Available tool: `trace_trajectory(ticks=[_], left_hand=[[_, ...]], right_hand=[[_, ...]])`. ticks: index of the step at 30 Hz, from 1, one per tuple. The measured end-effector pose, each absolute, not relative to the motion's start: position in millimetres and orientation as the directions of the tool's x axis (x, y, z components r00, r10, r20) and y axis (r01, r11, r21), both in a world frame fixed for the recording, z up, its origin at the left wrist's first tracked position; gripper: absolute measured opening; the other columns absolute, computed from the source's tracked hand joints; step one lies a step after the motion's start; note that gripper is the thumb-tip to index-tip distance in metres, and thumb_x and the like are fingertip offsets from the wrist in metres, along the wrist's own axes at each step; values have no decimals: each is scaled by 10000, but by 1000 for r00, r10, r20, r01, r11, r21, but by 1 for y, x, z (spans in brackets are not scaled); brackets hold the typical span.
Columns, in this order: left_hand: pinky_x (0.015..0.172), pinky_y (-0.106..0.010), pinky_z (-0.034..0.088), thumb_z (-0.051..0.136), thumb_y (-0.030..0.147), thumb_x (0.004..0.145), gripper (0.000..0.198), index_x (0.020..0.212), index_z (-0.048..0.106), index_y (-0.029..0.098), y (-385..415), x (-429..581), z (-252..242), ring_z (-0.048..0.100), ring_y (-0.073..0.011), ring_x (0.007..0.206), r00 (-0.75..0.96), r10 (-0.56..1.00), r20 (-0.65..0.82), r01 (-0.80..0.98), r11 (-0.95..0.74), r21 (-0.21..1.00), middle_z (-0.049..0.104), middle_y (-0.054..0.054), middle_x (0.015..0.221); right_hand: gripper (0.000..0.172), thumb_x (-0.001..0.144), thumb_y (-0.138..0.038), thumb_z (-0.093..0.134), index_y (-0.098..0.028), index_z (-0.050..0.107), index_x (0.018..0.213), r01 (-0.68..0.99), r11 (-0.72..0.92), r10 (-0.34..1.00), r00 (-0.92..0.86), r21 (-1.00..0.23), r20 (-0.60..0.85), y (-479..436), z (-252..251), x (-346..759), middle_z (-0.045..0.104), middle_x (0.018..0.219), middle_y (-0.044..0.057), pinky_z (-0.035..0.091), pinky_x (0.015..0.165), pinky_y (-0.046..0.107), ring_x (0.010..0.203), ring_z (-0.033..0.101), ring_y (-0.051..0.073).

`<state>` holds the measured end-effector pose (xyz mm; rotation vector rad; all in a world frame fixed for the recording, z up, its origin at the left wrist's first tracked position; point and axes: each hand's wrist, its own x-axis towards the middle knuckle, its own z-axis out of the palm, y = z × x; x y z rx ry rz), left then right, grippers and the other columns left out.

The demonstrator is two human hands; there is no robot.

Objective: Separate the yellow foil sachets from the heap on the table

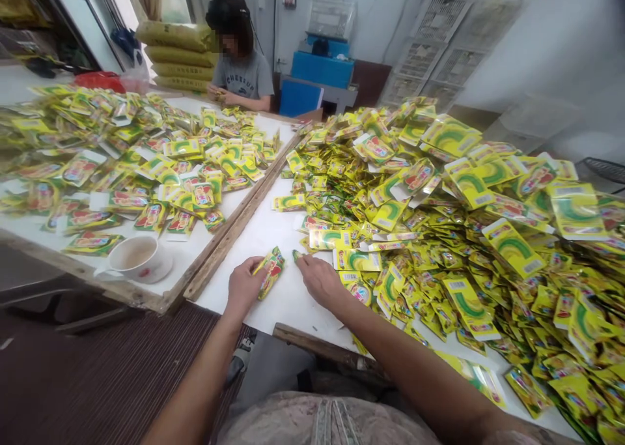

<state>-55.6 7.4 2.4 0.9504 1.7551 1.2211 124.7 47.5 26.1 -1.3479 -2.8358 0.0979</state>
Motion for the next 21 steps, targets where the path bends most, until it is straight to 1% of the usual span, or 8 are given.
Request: trace_trajectory(ticks=[2, 4, 6, 8, 10, 13, 18, 21], left_hand=[[760, -370, 447, 667, 389, 646, 314, 858, 691, 159, 11, -57, 8, 615, -279, 835, -458, 887, -56, 386, 255, 886, 691, -108, 854], [846, -412, 408, 660, 369, 661, 341, 920, 685, 150, 9, -53, 17, 568, -319, 966, -500, 858, 118, 520, 189, 833, 665, -143, 956], [878, -402, 396, 674, 376, 659, 372, 964, 676, 162, 2, -43, 27, 535, -312, 1023, -497, 844, 203, 502, 89, 860, 644, -140, 1014], [801, -354, 441, 677, 410, 663, 357, 933, 679, 177, -4, -27, 34, 575, -263, 921, -363, 930, 55, 277, 51, 960, 662, -101, 930], [664, -288, 462, 691, 429, 650, 320, 839, 679, 171, -7, -8, 37, 589, -191, 727, -126, 983, -130, -14, 129, 991, 659, -50, 760], [535, -224, 419, 742, 395, 591, 284, 678, 641, 144, -7, 13, 37, 513, -114, 543, -4, 980, -200, -174, 196, 965, 585, 6, 571], [463, -212, 398, 738, 394, 583, 278, 603, 609, 148, -10, 32, 41, 475, -100, 467, -13, 982, -188, -90, 186, 978, 545, 25, 500], [472, -197, 390, 677, 376, 670, 231, 609, 609, 165, -16, 40, 44, 471, -94, 482, -116, 992, -51, 7, 52, 999, 515, 39, 497]], right_hand=[[292, 779, -53, 402, -159, 583, 982, 820, 537, 834, -551, -197, -18, 52, 32, 130, 626, 939, 103, 436, 705, 307, 815, 586, 208], [256, 740, -100, 462, -175, 587, 951, 789, 407, 889, -458, -461, 0, 51, 38, 138, 633, 858, 61, 433, 697, 297, 772, 579, 188], [190, 717, -179, 514, -187, 577, 896, 590, 207, 922, -384, -780, -45, 45, 43, 148, 613, 764, 17, 435, 660, 276, 698, 559, 156], [161, 694, -257, 567, -187, 563, 839, 281, -29, 911, -387, -959, -141, 35, 47, 157, 584, 707, -5, 431, 611, 256, 631, 532, 129], [211, 668, -313, 619, -182, 565, 824, 49, -200, 884, -422, -979, -202, 25, 51, 164, 576, 707, -7, 423, 599, 245, 618, 520, 114], [273, 670, -388, 652, -178, 582, 829, -21, -245, 891, -399, -969, -216, 13, 51, 171, 559, 690, -10, 403, 593, 237, 616, 498, 107], [284, 707, -468, 598, -194, 527, 684, 227, -72, 983, -147, -971, -107, 6, 44, 174, 437, 535, -43, 327, 485, 237, 491, 379, 103], [244, 790, -420, 499, -203, 524, 681, 414, 132, 991, -43, -901, 125, 2, 44, 172, 498, 587, -1, 374, 568, 267, 562, 445, 136]])
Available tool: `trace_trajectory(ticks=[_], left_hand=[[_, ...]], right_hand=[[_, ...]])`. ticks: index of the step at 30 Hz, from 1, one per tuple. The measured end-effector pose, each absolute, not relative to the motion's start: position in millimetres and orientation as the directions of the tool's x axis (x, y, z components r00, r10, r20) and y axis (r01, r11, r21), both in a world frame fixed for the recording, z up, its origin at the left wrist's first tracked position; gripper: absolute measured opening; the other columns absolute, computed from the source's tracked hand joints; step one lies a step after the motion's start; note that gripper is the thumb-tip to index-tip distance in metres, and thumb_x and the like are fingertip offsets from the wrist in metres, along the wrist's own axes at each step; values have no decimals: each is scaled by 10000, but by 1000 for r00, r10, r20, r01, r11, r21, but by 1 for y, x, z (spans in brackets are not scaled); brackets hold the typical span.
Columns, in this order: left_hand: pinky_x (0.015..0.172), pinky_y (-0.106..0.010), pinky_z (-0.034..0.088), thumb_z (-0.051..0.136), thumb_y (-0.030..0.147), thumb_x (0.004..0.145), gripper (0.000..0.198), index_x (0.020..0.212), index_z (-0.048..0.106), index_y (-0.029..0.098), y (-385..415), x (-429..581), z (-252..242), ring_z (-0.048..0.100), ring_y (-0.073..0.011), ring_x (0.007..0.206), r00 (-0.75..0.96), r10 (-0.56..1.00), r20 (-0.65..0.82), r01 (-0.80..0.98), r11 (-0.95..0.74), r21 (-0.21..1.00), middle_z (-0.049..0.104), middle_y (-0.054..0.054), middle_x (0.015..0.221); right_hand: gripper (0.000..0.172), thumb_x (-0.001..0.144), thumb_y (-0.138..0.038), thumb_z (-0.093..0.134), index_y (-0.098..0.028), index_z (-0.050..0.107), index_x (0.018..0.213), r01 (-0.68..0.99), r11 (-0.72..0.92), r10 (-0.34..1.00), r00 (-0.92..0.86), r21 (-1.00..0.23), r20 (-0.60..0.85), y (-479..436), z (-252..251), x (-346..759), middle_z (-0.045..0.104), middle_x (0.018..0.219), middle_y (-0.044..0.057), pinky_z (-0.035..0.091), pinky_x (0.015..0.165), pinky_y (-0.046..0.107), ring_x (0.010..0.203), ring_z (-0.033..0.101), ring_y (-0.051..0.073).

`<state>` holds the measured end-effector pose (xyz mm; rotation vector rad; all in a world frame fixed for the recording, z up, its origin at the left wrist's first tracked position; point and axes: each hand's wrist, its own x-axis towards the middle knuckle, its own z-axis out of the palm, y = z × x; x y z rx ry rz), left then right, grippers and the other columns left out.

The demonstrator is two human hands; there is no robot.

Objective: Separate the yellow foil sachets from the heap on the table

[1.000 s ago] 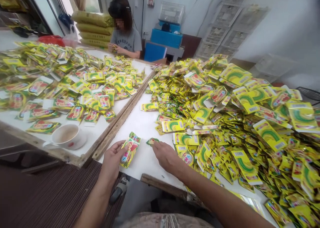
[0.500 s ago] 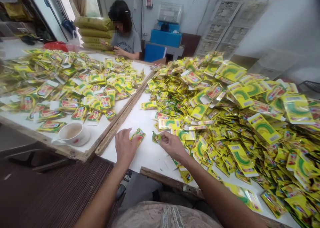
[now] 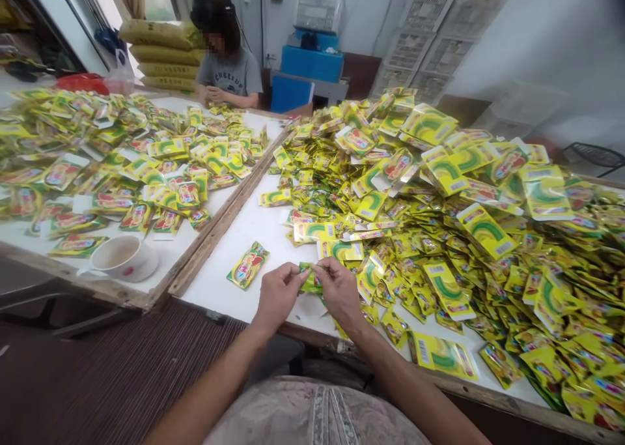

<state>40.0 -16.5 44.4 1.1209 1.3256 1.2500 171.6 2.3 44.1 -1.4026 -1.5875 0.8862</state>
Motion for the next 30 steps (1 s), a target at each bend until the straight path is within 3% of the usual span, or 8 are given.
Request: trace_trajectory(ticks=[3, 6, 9, 12, 15, 20, 25, 30], left_hand=[[488, -192, 402, 629, 360, 722, 215, 625, 607, 170, -20, 46, 46, 511, -98, 503, -168, 986, -16, 50, 25, 998, 528, 37, 521], [467, -193, 412, 633, 380, 711, 231, 635, 595, 165, -19, 46, 44, 521, -96, 477, -157, 983, -95, -47, 88, 995, 548, 38, 532], [469, -188, 422, 664, 382, 683, 246, 634, 584, 154, -17, 42, 40, 508, -84, 471, -155, 978, -136, -101, 121, 987, 556, 40, 537], [493, -187, 438, 714, 347, 636, 251, 733, 591, 151, -18, 38, 36, 511, -78, 476, -130, 972, -194, -211, 164, 964, 557, 54, 531], [526, -194, 449, 754, 286, 581, 344, 840, 573, 150, -22, 36, 36, 547, -86, 506, -22, 971, -236, -323, 217, 921, 594, 48, 564], [505, -200, 438, 717, 208, 585, 221, 635, 507, 161, -29, 24, 36, 526, -87, 470, -21, 970, -244, -150, 238, 960, 508, 70, 480], [503, -204, 425, 647, 175, 608, 141, 595, 507, 171, -30, 5, 29, 529, -97, 479, 28, 973, -231, -9, 231, 973, 510, 66, 471], [548, -239, 441, 674, 286, 591, 179, 585, 536, 171, -25, -9, 33, 566, -137, 537, 93, 955, -282, 110, 272, 956, 590, 13, 519]], right_hand=[[237, 828, -376, 453, -197, 545, 703, 519, 268, 953, -19, -812, 302, 2, 46, 169, 562, 687, 44, 392, 697, 293, 688, 504, 164], [273, 800, -440, 486, -195, 533, 689, 361, 88, 996, -9, -928, 91, 8, 45, 169, 525, 609, 6, 389, 605, 271, 582, 472, 137], [331, 684, -501, 622, -184, 530, 703, 88, -172, 969, -162, -981, -185, 14, 44, 172, 530, 596, -21, 393, 563, 249, 555, 476, 117], [373, 554, -432, 754, -176, 539, 719, -27, -261, 928, -281, -965, -243, 14, 44, 174, 573, 642, -14, 417, 608, 257, 597, 512, 122], [355, 558, -400, 754, -187, 517, 713, -82, -214, 949, -254, -973, -188, 14, 44, 172, 573, 650, -15, 415, 607, 257, 609, 511, 124], [159, 695, -294, 620, -194, 533, 782, 137, 8, 937, -346, -991, -40, 18, 42, 161, 527, 670, -32, 382, 608, 240, 645, 473, 120], [171, 690, -311, 621, -173, 552, 763, 220, -39, 866, -480, -975, -143, 17, 44, 154, 457, 590, -58, 302, 520, 212, 549, 377, 87], [124, 737, -286, 592, -183, 530, 764, 287, 42, 918, -389, -957, -76, 12, 49, 155, 464, 605, -57, 306, 532, 204, 571, 396, 93]])
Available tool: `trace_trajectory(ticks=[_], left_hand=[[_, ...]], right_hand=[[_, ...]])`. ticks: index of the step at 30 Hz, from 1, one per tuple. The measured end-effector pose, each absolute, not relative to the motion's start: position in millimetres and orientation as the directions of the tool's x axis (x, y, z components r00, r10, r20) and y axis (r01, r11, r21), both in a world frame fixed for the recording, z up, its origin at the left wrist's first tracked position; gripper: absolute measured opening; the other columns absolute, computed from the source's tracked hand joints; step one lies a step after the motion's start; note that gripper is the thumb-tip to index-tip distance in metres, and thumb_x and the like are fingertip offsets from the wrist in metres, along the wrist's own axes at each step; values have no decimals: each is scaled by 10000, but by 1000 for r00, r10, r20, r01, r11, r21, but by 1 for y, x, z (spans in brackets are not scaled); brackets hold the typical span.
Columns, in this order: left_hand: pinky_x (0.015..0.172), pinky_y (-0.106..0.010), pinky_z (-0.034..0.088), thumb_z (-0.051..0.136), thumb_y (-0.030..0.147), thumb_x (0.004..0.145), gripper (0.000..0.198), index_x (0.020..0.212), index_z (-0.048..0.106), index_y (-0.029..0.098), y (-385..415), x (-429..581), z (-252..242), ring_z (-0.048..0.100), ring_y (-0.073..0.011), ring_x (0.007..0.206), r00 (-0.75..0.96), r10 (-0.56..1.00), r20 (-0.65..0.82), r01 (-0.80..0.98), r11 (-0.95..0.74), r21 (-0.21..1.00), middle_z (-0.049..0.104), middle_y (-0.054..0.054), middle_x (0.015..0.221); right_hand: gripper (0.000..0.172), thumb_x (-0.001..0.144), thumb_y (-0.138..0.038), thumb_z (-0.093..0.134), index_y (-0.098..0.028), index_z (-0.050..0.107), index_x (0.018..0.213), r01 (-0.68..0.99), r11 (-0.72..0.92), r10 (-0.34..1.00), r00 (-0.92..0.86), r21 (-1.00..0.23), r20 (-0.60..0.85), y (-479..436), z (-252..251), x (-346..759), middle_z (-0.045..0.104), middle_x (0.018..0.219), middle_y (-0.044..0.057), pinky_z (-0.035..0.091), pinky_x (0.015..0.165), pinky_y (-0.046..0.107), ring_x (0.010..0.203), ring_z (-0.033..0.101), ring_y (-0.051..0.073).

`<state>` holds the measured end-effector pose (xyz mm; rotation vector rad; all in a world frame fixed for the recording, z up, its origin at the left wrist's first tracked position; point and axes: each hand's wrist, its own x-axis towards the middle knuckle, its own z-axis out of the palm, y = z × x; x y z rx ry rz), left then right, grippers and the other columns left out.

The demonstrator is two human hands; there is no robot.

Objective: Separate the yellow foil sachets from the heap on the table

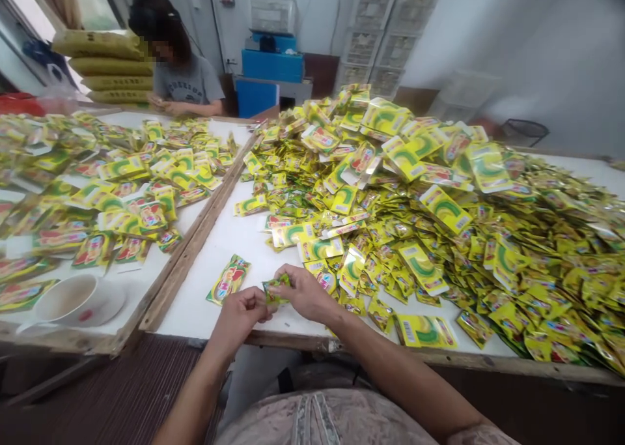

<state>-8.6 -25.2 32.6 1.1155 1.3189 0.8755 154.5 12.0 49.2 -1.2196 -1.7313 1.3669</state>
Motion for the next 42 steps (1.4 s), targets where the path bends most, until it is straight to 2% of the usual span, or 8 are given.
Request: trace_trajectory(ticks=[6, 11, 15, 22, 26, 31, 35, 42], left_hand=[[830, -455, 439, 516, 572, 709, 669, 1180, 537, 98, -4, -40, 45, 582, -349, 1005, -411, 908, -84, 691, 370, 621, 623, -204, 1119], [801, -473, 440, 441, 520, 779, 761, 1354, 349, 31, 9, -40, 37, 554, -395, 1041, -340, 926, -166, 900, 371, 227, 610, -246, 1118], [803, -415, 450, 518, 538, 722, 781, 1329, 401, 60, 10, -30, 34, 557, -346, 1039, -288, 950, -116, 916, 309, 255, 604, -194, 1132], [705, -338, 455, 642, 486, 644, 513, 1029, 656, 147, 16, -26, 26, 621, -269, 836, -314, 939, -143, 762, 339, 552, 677, -88, 873], [624, -275, 473, 725, 463, 571, 513, 944, 654, 118, 16, -27, 21, 628, -193, 702, -257, 944, -206, 301, 281, 911, 688, -49, 781], [629, -273, 509, 767, 442, 554, 535, 959, 642, 116, 10, -13, 33, 653, -178, 678, -156, 960, -231, -47, 226, 973, 705, -39, 764], [644, -293, 533, 790, 402, 549, 535, 973, 636, 116, 2, 6, 46, 671, -191, 678, -35, 953, -300, -77, 296, 952, 719, -51, 755], [680, -287, 547, 803, 328, 559, 485, 970, 650, 121, -13, 11, 57, 681, -186, 707, 90, 938, -336, -126, 345, 930, 734, -68, 824]], right_hand=[[105, 824, -134, 472, -182, 546, 881, 709, 402, 903, -411, -580, 124, 14, 45, 158, 587, 751, 24, 347, 614, 251, 699, 501, 156], [81, 836, -180, 521, -176, 585, 885, 795, 560, 826, -510, -234, 240, 1, 40, 169, 612, 950, 93, 371, 731, 310, 881, 513, 212], [191, 832, -108, 428, -160, 604, 887, 871, 405, 863, -263, -278, 432, -16, 51, 226, 628, 912, 94, 382, 773, 308, 867, 517, 199], [484, 706, -43, 431, -177, 587, 1144, 987, 155, 951, -140, -32, 276, -18, 20, 337, 591, 1206, 116, 390, 783, 366, 1053, 534, 267], [362, 823, -145, 378, -167, 614, 1097, 966, 90, 920, 13, -243, 393, -11, 11, 345, 672, 1015, 126, 432, 748, 334, 900, 609, 236], [303, 828, -313, 425, -185, 579, 1056, 669, 29, 887, 326, -743, 328, -6, 50, 314, 668, 920, 105, 452, 718, 352, 823, 604, 237], [224, 818, -322, 450, -189, 571, 952, 289, 146, 985, -136, -946, 110, 5, 80, 262, 633, 818, 41, 434, 642, 283, 724, 562, 172], [152, 784, -158, 436, -179, 586, 800, 511, 281, 851, -524, -813, -35, 31, 89, 223, 521, 644, -19, 311, 552, 231, 577, 423, 119]])
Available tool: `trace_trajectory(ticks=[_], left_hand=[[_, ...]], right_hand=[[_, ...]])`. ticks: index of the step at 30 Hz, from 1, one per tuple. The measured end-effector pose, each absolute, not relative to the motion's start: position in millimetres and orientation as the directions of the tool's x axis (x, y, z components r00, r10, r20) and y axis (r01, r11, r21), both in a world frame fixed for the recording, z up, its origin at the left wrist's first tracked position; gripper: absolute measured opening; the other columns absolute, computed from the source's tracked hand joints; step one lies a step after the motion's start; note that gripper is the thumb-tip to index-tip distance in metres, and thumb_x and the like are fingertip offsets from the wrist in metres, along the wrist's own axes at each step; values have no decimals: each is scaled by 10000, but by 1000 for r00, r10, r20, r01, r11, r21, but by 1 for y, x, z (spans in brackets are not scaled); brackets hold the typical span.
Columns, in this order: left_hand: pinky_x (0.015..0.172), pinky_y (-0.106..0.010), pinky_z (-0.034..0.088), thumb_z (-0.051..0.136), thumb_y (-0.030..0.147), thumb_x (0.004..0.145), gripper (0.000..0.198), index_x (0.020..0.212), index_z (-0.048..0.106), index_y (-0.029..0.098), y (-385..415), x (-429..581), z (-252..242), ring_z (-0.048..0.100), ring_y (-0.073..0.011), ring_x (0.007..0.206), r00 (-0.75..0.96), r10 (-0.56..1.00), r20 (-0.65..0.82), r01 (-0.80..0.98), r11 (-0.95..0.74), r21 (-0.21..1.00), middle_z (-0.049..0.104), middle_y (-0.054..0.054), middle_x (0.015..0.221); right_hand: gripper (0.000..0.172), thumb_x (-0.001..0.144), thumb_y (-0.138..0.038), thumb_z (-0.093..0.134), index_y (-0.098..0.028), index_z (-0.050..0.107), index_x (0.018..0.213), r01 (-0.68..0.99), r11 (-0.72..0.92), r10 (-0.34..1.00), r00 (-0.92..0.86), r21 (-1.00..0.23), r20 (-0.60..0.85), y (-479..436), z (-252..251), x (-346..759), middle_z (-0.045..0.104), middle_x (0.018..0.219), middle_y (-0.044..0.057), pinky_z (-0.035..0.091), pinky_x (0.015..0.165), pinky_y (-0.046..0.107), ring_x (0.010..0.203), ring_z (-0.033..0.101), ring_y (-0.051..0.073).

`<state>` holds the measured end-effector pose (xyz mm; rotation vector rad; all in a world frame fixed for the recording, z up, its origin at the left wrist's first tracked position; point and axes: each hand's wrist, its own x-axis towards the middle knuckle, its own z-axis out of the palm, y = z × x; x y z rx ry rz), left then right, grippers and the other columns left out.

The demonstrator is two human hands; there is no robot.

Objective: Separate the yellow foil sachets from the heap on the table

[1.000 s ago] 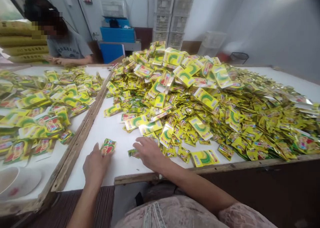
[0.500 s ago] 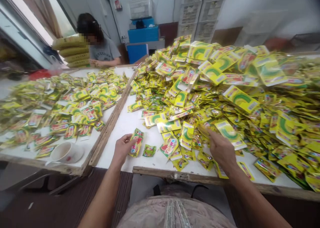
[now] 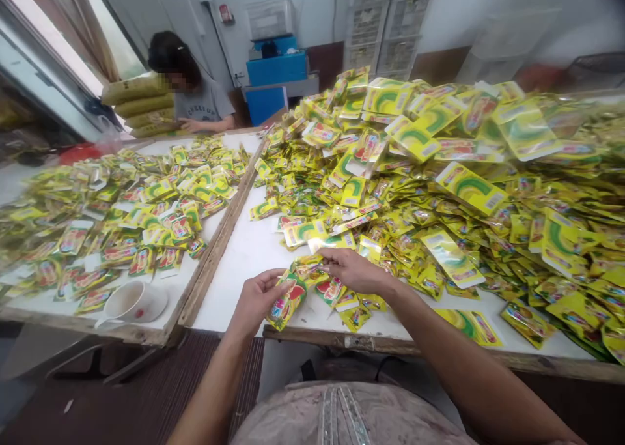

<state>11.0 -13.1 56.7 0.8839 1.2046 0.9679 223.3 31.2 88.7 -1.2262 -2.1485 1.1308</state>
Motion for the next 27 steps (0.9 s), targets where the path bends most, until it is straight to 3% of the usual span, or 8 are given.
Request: trace_trajectory(ticks=[6, 9, 13, 16, 19, 23, 27], left_hand=[[718, -300, 547, 791, 340, 569, 453, 952, 680, 124, -15, 8, 52, 679, -203, 758, 141, 942, -304, -7, 308, 951, 734, -69, 861], [719, -286, 540, 759, 359, 611, 411, 956, 692, 145, -12, 9, 47, 675, -205, 790, 165, 953, -256, 80, 246, 966, 731, -59, 897], [665, -271, 538, 746, 373, 624, 392, 940, 695, 146, -9, 7, 42, 675, -194, 735, 112, 966, -234, 70, 227, 971, 733, -45, 814], [656, -270, 539, 769, 360, 595, 403, 924, 695, 139, -9, 7, 41, 675, -185, 701, 92, 963, -254, -18, 257, 966, 731, -42, 779], [679, -272, 540, 789, 328, 574, 401, 915, 697, 137, -12, 9, 44, 676, -180, 705, 103, 959, -265, -87, 274, 958, 735, -49, 801], [668, -274, 536, 795, 320, 567, 393, 895, 699, 124, -14, 11, 48, 672, -181, 691, 137, 949, -286, -98, 300, 949, 734, -61, 786], [670, -282, 529, 779, 340, 589, 390, 898, 693, 118, -12, 10, 50, 669, -183, 688, 134, 955, -266, -94, 280, 955, 730, -66, 783]], right_hand=[[238, 726, -42, 424, -187, 613, 732, 621, 435, 736, -663, -652, -141, 33, 97, 220, 528, 594, -10, 279, 548, 231, 567, 430, 129], [285, 720, -27, 450, -187, 655, 838, 670, 451, 763, -632, -590, -134, 29, 100, 216, 584, 675, 21, 299, 585, 239, 639, 475, 149], [281, 815, -241, 527, -209, 611, 1081, 591, 342, 789, -603, -730, -118, 24, 96, 215, 563, 656, -5, 313, 554, 226, 593, 467, 133], [215, 816, -349, 545, -185, 653, 904, 510, 266, 844, -533, -818, -58, 23, 85, 213, 535, 613, -20, 298, 518, 219, 552, 435, 116], [194, 823, -295, 522, -168, 638, 733, 529, 255, 883, -469, -809, -29, 23, 77, 209, 522, 589, -20, 286, 515, 221, 549, 424, 113], [128, 786, -189, 542, -169, 650, 720, 580, 343, 851, -525, -739, -17, 25, 83, 204, 584, 652, 3, 309, 569, 224, 611, 482, 122], [106, 771, -195, 566, -181, 646, 702, 574, 376, 845, -535, -728, 14, 25, 83, 199, 579, 631, -4, 304, 563, 224, 601, 487, 117]])
